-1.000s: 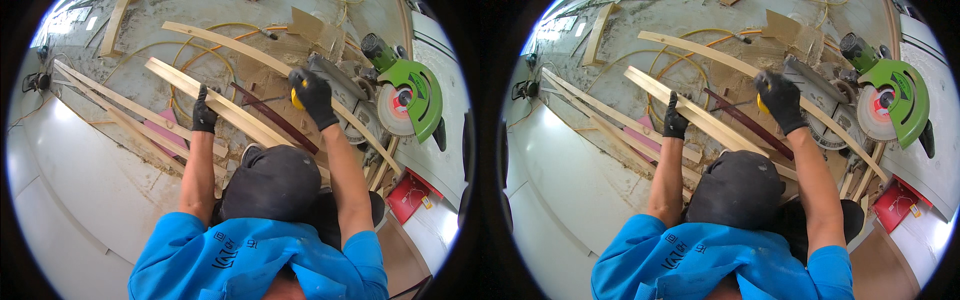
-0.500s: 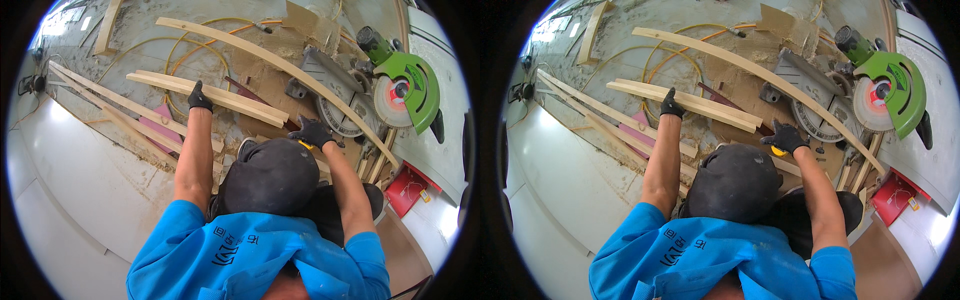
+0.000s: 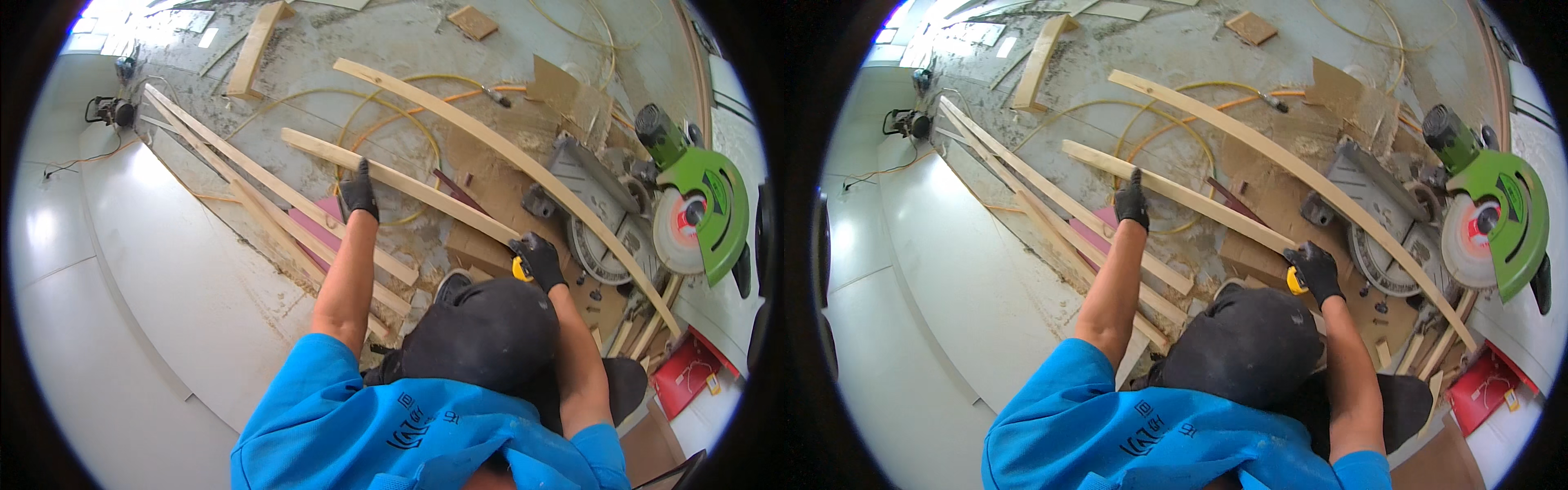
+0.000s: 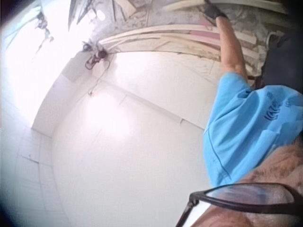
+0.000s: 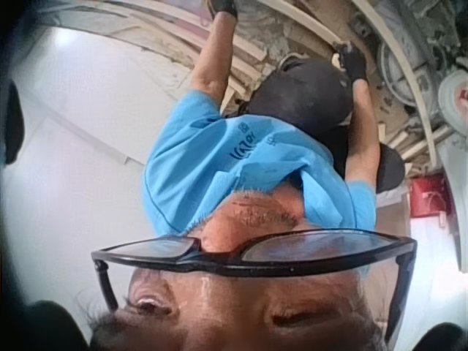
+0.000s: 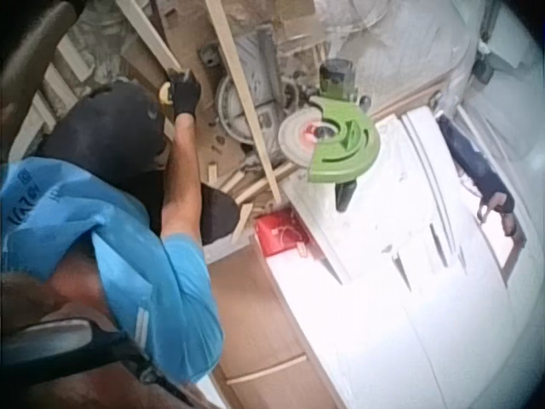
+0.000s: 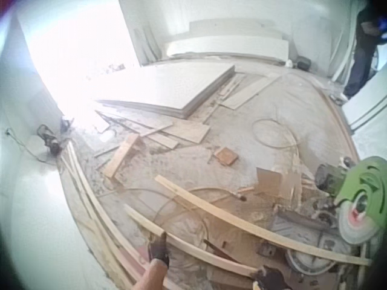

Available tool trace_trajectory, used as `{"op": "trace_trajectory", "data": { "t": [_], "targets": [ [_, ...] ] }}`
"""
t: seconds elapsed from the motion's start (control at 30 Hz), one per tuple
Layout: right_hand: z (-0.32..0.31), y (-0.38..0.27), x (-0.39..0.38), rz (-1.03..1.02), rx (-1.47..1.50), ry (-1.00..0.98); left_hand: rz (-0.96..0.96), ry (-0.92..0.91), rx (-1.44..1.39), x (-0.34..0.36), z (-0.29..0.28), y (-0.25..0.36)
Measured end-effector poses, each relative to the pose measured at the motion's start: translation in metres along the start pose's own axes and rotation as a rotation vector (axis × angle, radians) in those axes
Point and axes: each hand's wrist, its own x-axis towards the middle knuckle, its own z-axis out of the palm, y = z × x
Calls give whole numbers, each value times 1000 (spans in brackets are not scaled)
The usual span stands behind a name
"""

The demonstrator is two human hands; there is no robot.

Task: The person measures wooden planks with a tape measure, marks them, and cuts them to size using a miter saw. The person then stacks the cut pieces.

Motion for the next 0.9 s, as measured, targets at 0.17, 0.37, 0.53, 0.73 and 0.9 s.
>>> {"op": "trace_trajectory", "data": {
  "t": [0.17,0.37,0.53,0.73,0.9],
  "targets": [
    [-3,-7,2,-13,-59,32,167,289,295,55,-54,63],
    [-8,-14,-10,-28,43,140,568,132,572,152,-76,110],
    [-5,-16,-4,53,-91,84,415,-371,141,224,-101,78],
    [5,-27,-20,223,116,231,233,-353,293,235,-105,98],
    [21,-39,-34,312,345,376,201,-369,205,204,-107,95]
  ]
}}
